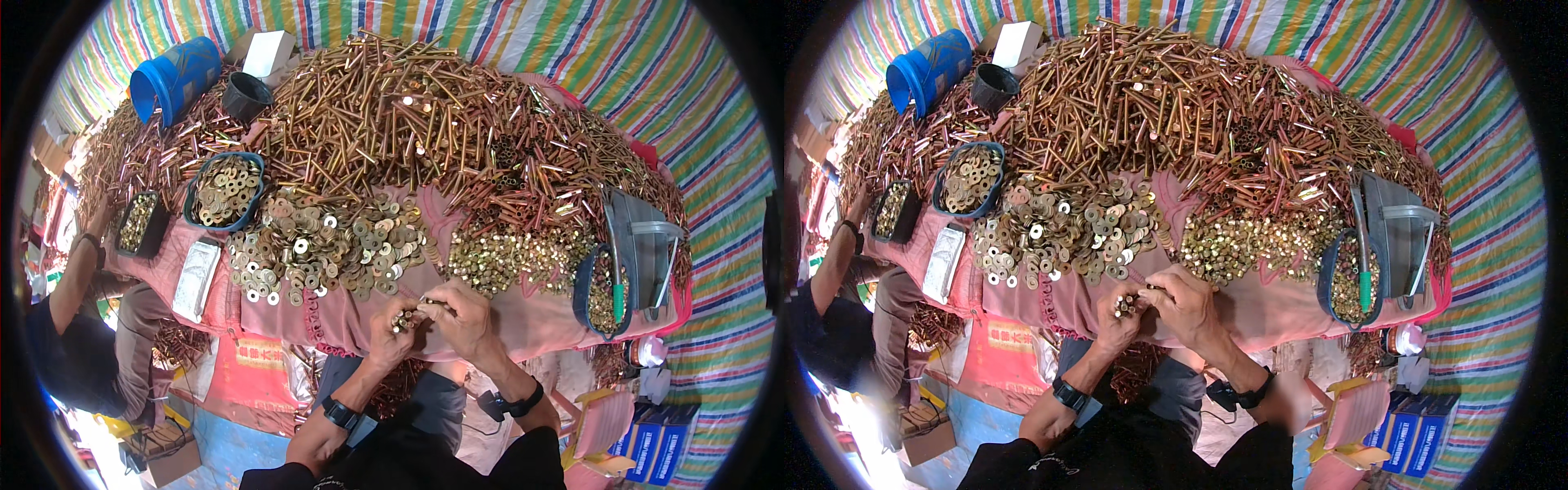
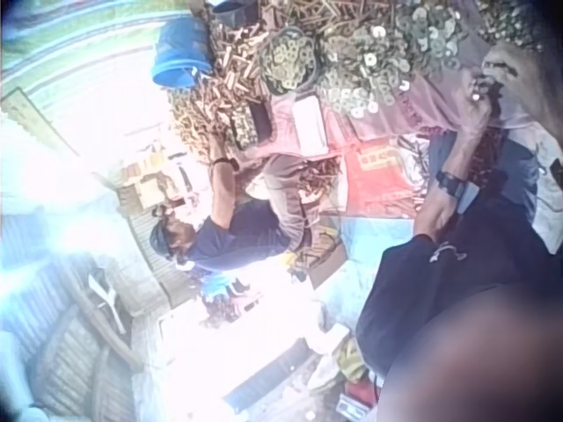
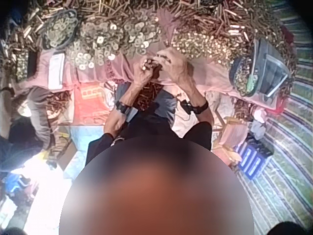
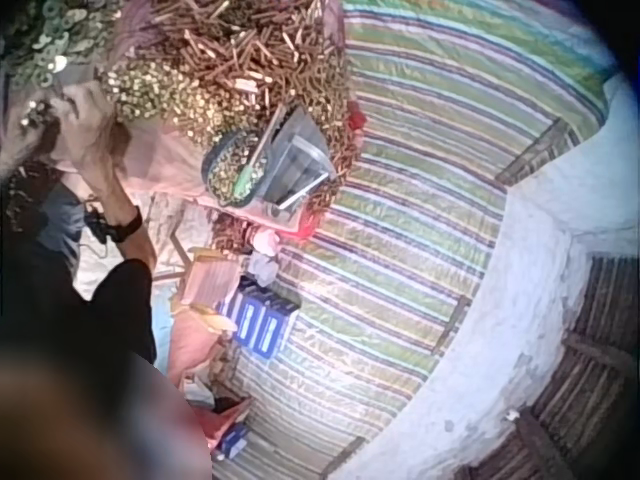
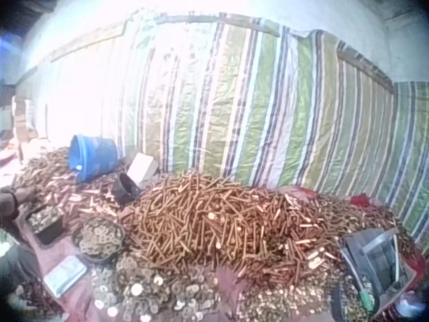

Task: The person sorts metal components by hand from a large pile on a table. The person picks up metal tubes and washers, moves them between different containers and piles, and handles them one by one.

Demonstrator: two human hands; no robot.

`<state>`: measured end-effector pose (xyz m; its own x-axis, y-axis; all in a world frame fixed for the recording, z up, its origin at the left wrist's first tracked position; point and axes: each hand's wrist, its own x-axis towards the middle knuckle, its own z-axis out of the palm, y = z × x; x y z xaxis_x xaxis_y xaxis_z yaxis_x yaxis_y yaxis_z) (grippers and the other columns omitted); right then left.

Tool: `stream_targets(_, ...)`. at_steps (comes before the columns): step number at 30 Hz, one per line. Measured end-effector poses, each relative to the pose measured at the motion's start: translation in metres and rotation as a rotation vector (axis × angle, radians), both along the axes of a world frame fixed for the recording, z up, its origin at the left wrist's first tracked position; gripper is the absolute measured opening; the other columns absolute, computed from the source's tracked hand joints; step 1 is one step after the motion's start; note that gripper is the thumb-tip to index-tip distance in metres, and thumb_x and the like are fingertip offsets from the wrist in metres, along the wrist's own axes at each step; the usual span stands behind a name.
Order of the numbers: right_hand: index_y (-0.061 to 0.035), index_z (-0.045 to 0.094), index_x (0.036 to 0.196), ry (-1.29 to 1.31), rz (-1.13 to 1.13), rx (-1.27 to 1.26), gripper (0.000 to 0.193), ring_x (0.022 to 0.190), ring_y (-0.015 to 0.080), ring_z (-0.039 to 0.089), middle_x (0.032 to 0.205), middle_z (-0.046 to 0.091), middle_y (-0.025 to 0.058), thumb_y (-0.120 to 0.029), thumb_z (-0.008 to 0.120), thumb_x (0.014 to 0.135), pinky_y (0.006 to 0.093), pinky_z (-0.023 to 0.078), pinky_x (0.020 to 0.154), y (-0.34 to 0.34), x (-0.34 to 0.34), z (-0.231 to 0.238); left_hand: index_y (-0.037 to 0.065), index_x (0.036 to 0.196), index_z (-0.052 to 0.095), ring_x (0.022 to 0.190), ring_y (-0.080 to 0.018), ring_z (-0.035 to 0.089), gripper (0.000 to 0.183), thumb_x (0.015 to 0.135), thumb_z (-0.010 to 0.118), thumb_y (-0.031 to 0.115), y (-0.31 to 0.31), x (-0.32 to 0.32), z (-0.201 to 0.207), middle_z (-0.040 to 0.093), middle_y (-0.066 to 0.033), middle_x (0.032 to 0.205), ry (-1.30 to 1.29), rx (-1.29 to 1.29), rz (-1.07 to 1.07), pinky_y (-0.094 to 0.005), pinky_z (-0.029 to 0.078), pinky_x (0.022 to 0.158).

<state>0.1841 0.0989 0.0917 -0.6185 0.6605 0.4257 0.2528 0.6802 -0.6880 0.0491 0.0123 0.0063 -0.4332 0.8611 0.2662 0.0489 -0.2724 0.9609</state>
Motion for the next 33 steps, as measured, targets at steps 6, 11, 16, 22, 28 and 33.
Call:
stream_targets(6,-0.001,0.072,0.11,0.044,0.102,0.008,0.022,0.089,0.0303,0.072,0.1,0.07,0.0133,0.0,0.076,0.088,0.0372,0.058,0.077,0.004,0.003,0.002,-0.002,0.105,0.069,0.075,-0.0142,0.067,0.013,0.093,0.071,-0.002,-0.001,-0.001,-0.005,0.072,-0.0095,0.084,0.082,0.021,0.015,-0.0303,0.053,0.067)
stream_targets(11,-0.0017,0.073,0.112,0.008,0.109,0.001,0.026,0.086,0.0268,0.071,0.101,0.07,0.0122,-0.002,0.079,0.087,0.035,0.057,0.076,0.007,0.007,-0.006,-0.001,0.105,0.069,0.074,-0.014,0.066,0.013,0.093,0.071,-0.001,0.0,-0.003,-0.006,0.072,-0.0093,0.084,0.121,0.008,0.018,-0.0305,0.053,0.066)
stream_targets(16,-0.0014,0.074,0.107,0.018,0.064,-0.269,0.028,0.079,0.0182,0.068,0.098,0.071,0.0102,-0.009,0.088,0.083,0.0303,0.055,0.071,0.003,0.012,-0.01,0.0,0.106,0.071,0.074,-0.0138,0.066,0.014,0.093,0.072,-0.001,0.0,-0.004,-0.008,0.072,-0.0083,0.084,0.1,-0.019,-0.003,-0.0301,0.053,0.066)
stream_targets(22,-0.0024,0.074,0.099,0.146,-0.011,-0.223,0.026,0.076,0.0116,0.066,0.086,0.071,0.0062,-0.015,0.091,0.083,0.0282,0.053,0.066,-0.002,0.008,-0.008,0.0,0.105,0.072,0.077,-0.0138,0.067,0.013,0.093,0.075,0.0,-0.002,-0.003,-0.012,0.073,-0.0077,0.087,0.049,-0.032,-0.023,-0.0293,0.053,0.067)
stream_targets(28,-0.0019,0.075,0.1,0.057,-0.069,-0.44,0.026,0.073,0.0135,0.067,0.084,0.07,0.0077,-0.015,0.09,0.084,0.029,0.054,0.066,0.0,0.007,-0.013,0.001,0.106,0.074,0.077,-0.013,0.068,0.013,0.093,0.074,-0.001,-0.001,-0.005,-0.012,0.072,-0.008,0.086,0.044,-0.018,-0.016,-0.029,0.053,0.068)
stream_targets(33,-0.0032,0.075,0.1,0.142,0.033,-0.227,0.026,0.073,0.0108,0.066,0.084,0.07,0.0052,-0.014,0.091,0.083,0.0276,0.052,0.065,-0.001,0.007,-0.012,-0.001,0.103,0.073,0.079,-0.0135,0.067,0.012,0.093,0.078,0.003,-0.003,-0.007,-0.013,0.074,-0.0078,0.09,0.007,-0.069,-0.076,-0.0298,0.053,0.07)
